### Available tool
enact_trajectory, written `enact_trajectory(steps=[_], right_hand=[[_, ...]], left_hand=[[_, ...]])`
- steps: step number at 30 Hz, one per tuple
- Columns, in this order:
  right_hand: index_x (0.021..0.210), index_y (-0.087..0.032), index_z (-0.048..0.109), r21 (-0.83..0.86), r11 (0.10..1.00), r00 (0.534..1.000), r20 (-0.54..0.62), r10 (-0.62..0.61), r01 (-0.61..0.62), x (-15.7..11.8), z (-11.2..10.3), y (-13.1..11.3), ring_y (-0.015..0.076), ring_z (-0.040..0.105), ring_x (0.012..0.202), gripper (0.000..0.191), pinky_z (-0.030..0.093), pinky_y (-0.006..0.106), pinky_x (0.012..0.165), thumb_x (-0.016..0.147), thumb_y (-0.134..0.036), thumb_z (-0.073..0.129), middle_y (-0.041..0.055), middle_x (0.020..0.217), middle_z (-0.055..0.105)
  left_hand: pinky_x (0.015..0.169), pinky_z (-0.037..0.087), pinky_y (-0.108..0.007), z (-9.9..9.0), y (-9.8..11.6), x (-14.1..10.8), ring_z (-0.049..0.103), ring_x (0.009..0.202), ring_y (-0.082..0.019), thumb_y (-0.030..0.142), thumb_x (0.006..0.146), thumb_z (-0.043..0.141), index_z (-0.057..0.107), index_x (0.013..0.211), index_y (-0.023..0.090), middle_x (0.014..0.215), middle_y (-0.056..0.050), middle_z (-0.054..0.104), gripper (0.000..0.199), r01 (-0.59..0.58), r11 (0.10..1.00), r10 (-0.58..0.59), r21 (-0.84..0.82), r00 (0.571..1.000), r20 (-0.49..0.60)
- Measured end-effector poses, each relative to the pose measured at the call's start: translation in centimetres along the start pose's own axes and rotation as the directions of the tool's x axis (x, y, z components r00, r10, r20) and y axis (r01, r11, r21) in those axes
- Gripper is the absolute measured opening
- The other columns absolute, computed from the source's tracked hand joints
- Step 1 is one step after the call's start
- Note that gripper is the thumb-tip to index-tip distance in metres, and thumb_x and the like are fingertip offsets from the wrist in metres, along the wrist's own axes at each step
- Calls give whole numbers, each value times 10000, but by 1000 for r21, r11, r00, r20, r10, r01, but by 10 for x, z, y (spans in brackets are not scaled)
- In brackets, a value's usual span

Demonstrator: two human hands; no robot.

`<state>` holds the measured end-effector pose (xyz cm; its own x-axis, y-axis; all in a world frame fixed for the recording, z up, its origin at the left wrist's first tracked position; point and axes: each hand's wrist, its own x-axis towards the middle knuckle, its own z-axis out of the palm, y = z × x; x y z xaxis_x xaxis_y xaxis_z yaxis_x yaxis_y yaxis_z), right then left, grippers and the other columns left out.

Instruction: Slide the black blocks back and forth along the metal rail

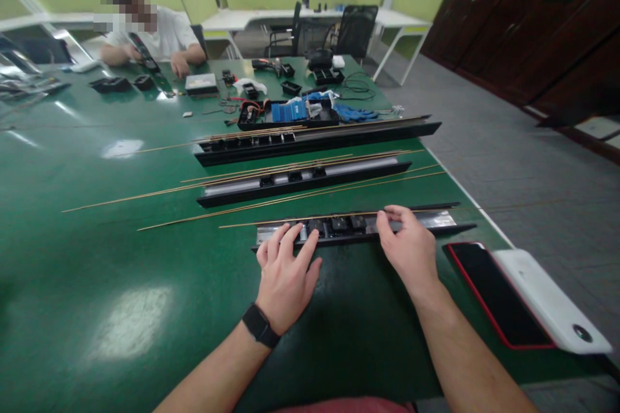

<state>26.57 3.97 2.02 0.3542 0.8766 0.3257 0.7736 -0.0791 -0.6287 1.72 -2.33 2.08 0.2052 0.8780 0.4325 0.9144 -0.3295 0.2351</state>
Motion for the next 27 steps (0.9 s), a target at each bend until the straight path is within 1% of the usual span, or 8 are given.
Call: enact_trajectory(steps=[6,10,13,18,24,27], right_hand=[[1144,-209,733,0,1000,1000,3,-1,1,0,-1,-3,286,747,943,423,539,400,885,926,-540,584,96,973,801],[1155,-211,732,-7,1000,1000,3,-1,1,0,0,-2,285,746,940,427,535,398,885,930,-544,586,90,981,801],[1169,-218,729,-16,1000,1000,6,5,-5,0,1,0,284,746,922,435,532,398,876,937,-556,584,81,979,798],[1176,-219,727,-24,1000,1000,5,4,-4,0,1,1,259,734,819,433,533,392,844,940,-555,589,75,968,797],[1173,-216,729,-36,999,1000,15,11,-10,0,-1,-2,275,739,856,434,533,396,841,934,-551,590,80,969,798],[1172,-218,729,-44,999,1000,13,11,-10,0,-1,-3,276,741,861,431,534,395,840,937,-550,586,77,964,796]], left_hand=[[1140,320,-589,6,5,-2,415,1501,-405,366,962,681,615,1462,298,1521,-147,589,509,20,1000,-20,16,1000,7],[1138,308,-606,8,6,-2,373,1525,-429,384,946,705,614,1466,307,1540,-143,576,533,24,999,-25,26,1000,18],[1129,304,-611,10,6,-1,399,1503,-427,402,949,704,617,1461,327,1546,-129,575,525,43,999,-43,32,999,11],[1104,312,-606,12,5,-1,442,1462,-425,426,934,726,608,1469,357,1536,-115,588,552,46,998,-46,36,999,0],[1131,299,-585,14,3,-2,440,1475,-402,429,938,717,581,1499,313,1542,-149,572,588,21,999,-21,28,1000,14],[1141,290,-579,15,1,-2,429,1489,-392,428,942,714,557,1517,327,1552,-147,562,604,13,1000,-13,25,1000,19]])
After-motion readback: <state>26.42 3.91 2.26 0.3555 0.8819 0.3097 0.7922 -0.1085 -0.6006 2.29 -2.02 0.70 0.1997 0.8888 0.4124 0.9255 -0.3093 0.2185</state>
